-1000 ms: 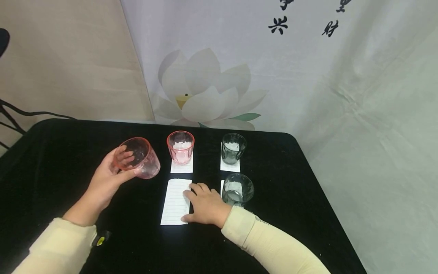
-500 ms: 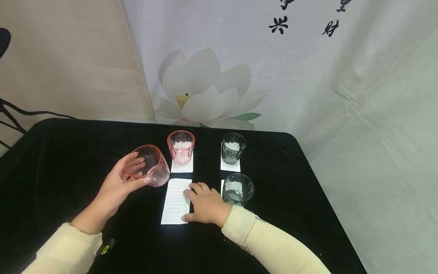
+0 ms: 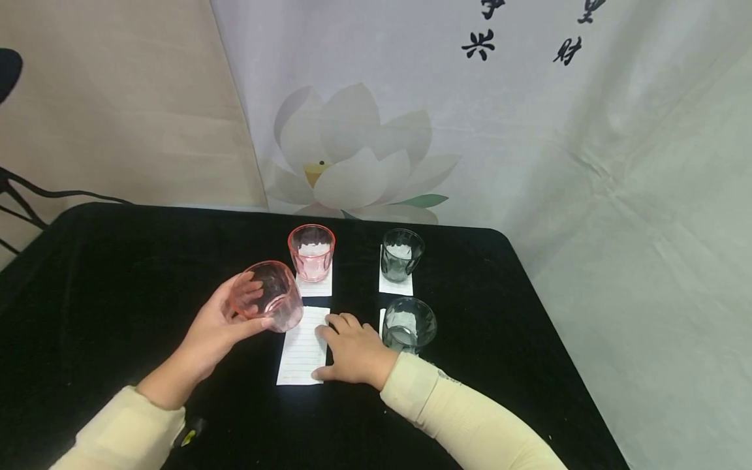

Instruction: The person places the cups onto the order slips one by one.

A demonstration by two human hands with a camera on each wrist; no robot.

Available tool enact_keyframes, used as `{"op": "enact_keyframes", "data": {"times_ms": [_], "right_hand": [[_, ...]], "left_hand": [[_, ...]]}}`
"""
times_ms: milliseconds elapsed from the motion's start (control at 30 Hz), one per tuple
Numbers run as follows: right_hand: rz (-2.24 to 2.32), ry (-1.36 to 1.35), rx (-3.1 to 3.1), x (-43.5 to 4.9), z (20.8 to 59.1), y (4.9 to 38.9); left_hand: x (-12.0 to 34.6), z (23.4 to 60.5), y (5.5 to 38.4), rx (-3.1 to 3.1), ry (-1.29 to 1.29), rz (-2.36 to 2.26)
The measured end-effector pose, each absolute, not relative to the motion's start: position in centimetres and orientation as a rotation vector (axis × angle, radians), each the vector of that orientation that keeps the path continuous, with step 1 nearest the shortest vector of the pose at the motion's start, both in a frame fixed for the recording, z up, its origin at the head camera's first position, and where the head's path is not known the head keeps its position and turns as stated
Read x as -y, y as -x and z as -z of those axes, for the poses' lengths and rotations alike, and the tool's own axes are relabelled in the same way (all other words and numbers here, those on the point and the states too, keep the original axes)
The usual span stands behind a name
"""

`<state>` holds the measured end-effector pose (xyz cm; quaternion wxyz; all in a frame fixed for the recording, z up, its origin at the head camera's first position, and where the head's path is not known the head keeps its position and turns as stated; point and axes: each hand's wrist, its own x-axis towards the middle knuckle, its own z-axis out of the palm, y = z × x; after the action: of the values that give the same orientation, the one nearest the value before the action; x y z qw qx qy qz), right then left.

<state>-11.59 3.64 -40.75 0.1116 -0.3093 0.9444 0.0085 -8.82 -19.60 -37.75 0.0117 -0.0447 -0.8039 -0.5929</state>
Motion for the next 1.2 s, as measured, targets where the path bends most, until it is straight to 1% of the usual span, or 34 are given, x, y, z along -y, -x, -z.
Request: {"op": "enact_keyframes", "data": {"times_ms": [667,1200], "right_hand": [[0.001,0.896,-2.770,-3.6,40.9,11.7],[0.025,0.878,-2.764,-3.6,41.0,11.9]], "left_hand": [[18.1,39.3,8.6,2.582,0.201,1.860],[17.7,39.6,8.7,2.641,0.217,1.893]]}}
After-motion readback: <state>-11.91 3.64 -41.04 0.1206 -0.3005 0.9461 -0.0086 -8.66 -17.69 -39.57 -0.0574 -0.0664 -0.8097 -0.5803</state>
